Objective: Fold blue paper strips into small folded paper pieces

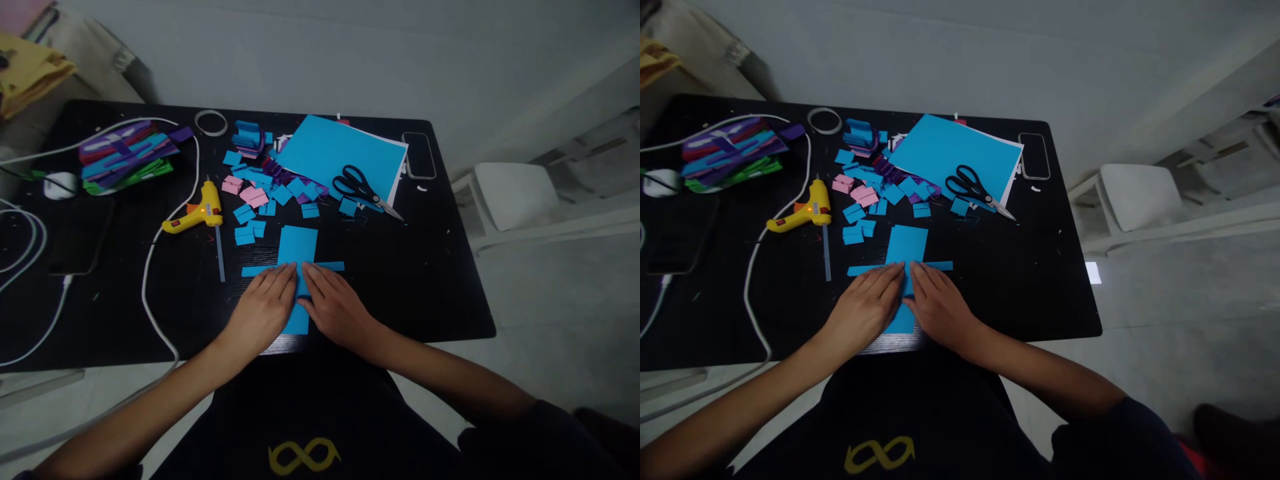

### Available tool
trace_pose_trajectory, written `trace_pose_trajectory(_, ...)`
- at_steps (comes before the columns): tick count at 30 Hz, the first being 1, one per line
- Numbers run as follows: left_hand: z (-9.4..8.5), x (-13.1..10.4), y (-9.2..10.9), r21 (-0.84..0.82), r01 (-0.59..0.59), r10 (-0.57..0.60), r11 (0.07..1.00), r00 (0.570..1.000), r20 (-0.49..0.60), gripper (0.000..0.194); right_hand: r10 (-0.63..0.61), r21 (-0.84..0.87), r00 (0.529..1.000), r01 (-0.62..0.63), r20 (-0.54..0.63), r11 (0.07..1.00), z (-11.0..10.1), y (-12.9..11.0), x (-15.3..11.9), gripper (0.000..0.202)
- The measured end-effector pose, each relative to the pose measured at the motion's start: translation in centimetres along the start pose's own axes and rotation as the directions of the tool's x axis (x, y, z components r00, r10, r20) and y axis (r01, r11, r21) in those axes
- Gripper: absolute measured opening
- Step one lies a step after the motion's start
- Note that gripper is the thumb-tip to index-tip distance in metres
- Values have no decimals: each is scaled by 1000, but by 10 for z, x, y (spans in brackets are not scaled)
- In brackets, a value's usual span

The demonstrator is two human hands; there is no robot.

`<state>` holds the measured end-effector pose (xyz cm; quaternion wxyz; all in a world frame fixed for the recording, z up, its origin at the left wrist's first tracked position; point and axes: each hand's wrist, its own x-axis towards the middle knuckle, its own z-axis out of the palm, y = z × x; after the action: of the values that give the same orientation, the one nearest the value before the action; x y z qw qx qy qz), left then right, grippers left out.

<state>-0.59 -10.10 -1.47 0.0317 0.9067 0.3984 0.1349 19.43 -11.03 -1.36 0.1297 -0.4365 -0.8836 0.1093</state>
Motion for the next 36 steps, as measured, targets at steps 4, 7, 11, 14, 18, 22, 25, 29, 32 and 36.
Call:
trace_pose_trajectory(4, 0, -1, 1, 11, 13, -13, 1000, 1000, 0, 40, 25, 15, 1000, -25, 3, 1000, 1, 0, -1, 50)
trace_pose_trajectory(7, -1, 0, 3, 51, 8, -8, 999, 1000, -9, 38, 42, -4, 999, -42, -4, 999, 1, 0, -1, 49)
trace_pose_trajectory(11, -3, 2, 6, 102, -4, 7, 995, 999, -35, 34, 79, -35, 997, -80, -16, 996, -3, 3, -6, 49)
trace_pose_trajectory(14, -3, 3, 7, 110, -2, 9, 994, 998, -63, 32, 105, -68, 993, -108, -45, 992, -6, 7, -15, 46)
trace_pose_trajectory(18, -3, 4, 7, 127, -5, 13, 992, 998, -63, 32, 149, -73, 985, -156, -93, 985, -9, 15, -26, 44)
trace_pose_trajectory(22, -4, 7, 10, 143, 11, -5, 990, 999, -41, 34, 161, -71, 979, -170, -122, 983, -7, 17, -29, 44)
trace_pose_trajectory(25, -6, 9, 13, 153, 42, -42, 987, 999, -4, 38, 156, -92, 979, -169, -131, 981, -6, 16, -28, 44)
trace_pose_trajectory(29, -5, 8, 17, 150, 56, -60, 987, 998, 24, 43, 163, -125, 979, -178, -123, 976, -5, 13, -26, 46)
trace_pose_trajectory(32, -3, 6, 18, 151, 62, -67, 987, 997, 32, 45, 187, -142, 978, -198, -88, 970, -7, 9, -22, 49)
trace_pose_trajectory(36, -1, 5, 20, 153, 93, -101, 984, 994, 46, 46, 244, -179, 969, -245, -26, 953, -9, 1, -13, 54)
